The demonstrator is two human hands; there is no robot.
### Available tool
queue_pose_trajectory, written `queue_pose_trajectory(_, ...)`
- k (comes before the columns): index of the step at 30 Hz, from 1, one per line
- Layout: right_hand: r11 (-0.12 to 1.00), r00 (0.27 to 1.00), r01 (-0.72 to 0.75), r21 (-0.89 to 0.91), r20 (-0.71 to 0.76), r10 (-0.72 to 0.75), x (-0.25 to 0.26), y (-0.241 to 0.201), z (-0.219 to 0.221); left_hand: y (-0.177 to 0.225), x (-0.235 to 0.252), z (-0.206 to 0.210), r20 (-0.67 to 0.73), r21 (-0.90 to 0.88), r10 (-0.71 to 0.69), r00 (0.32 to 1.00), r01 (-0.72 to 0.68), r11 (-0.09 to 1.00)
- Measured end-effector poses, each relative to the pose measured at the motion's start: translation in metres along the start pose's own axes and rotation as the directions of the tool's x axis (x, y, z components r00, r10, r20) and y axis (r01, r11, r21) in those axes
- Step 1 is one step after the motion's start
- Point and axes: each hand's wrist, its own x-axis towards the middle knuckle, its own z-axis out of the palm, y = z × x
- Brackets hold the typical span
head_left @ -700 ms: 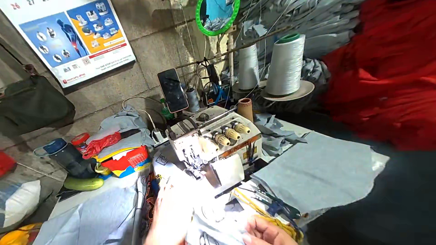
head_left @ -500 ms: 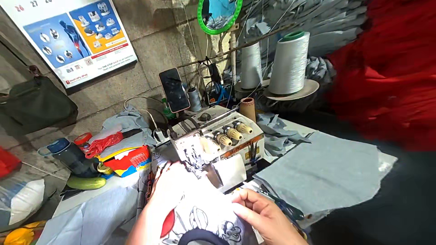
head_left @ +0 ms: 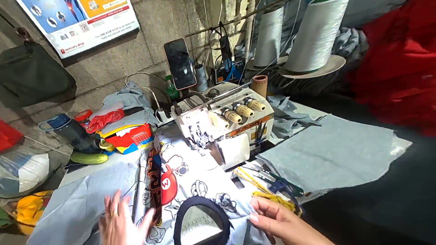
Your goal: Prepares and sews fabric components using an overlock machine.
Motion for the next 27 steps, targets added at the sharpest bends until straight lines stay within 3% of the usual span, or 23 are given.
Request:
queue_pose_trajectory(2,1.000,1.000,-0.013,0.019,0.022,0.013,0.000,-0.001,-0.001,-0.006,-0.033,0.012,0.084,-0.007,-0.003,0.997,0.003,1.000)
queue_pose_trajectory(5,0.996,0.997,0.011,0.090,0.069,-0.017,-0.004,-0.006,0.001,-0.012,-0.033,0.015,0.131,-0.028,0.051,0.990,-0.048,0.998)
queue_pose_trajectory(7,0.991,0.993,0.060,0.120,0.093,-0.071,-0.009,-0.010,0.004,-0.016,-0.009,-0.004,0.044,0.015,0.050,0.998,-0.050,0.999)
queue_pose_trajectory(9,0.988,0.992,0.108,0.107,0.056,-0.115,-0.012,-0.013,0.010,-0.027,0.025,-0.012,-0.169,0.091,0.075,0.983,-0.060,0.994)
queue_pose_trajectory(10,0.989,0.991,0.127,0.078,0.020,-0.129,-0.013,-0.011,0.013,-0.036,0.041,-0.010,-0.209,0.129,0.091,0.974,-0.064,0.990)
queue_pose_trajectory(12,0.993,0.992,0.118,0.017,-0.052,-0.117,-0.011,-0.008,0.020,-0.034,0.057,-0.008,-0.052,0.163,0.012,0.999,-0.003,0.987)
queue_pose_trajectory(13,0.996,0.993,0.084,0.013,-0.078,-0.083,-0.011,-0.008,0.023,-0.028,0.056,-0.004,-0.045,0.169,0.034,0.998,-0.026,0.985)
queue_pose_trajectory(15,0.999,0.996,0.009,0.043,-0.088,-0.005,-0.010,-0.012,0.024,-0.006,0.043,0.006,-0.254,0.173,0.228,0.940,-0.188,0.967)
queue_pose_trajectory(17,0.998,0.997,-0.030,0.064,-0.069,0.034,-0.010,-0.013,0.023,0.038,0.013,0.004,-0.296,-0.004,0.285,0.912,-0.299,0.954)
queue_pose_trajectory(19,0.997,0.999,-0.033,0.071,-0.037,0.036,-0.010,-0.014,0.021,0.077,-0.019,0.010,-0.033,-0.319,0.280,0.959,-0.276,0.907)
queue_pose_trajectory(21,0.997,0.999,-0.033,0.076,0.016,0.032,-0.011,-0.017,0.021,0.095,-0.035,0.031,0.231,-0.526,0.305,0.924,-0.145,0.838)
queue_pose_trajectory(22,0.996,0.999,-0.028,0.079,0.027,0.025,-0.012,-0.019,0.022,0.100,-0.039,0.044,0.275,-0.590,0.310,0.910,-0.095,0.802)
queue_pose_trajectory(27,0.990,0.988,0.140,0.016,-0.073,-0.138,-0.019,-0.021,0.018,0.114,-0.046,0.068,0.123,-0.772,0.293,0.948,-0.093,0.628)
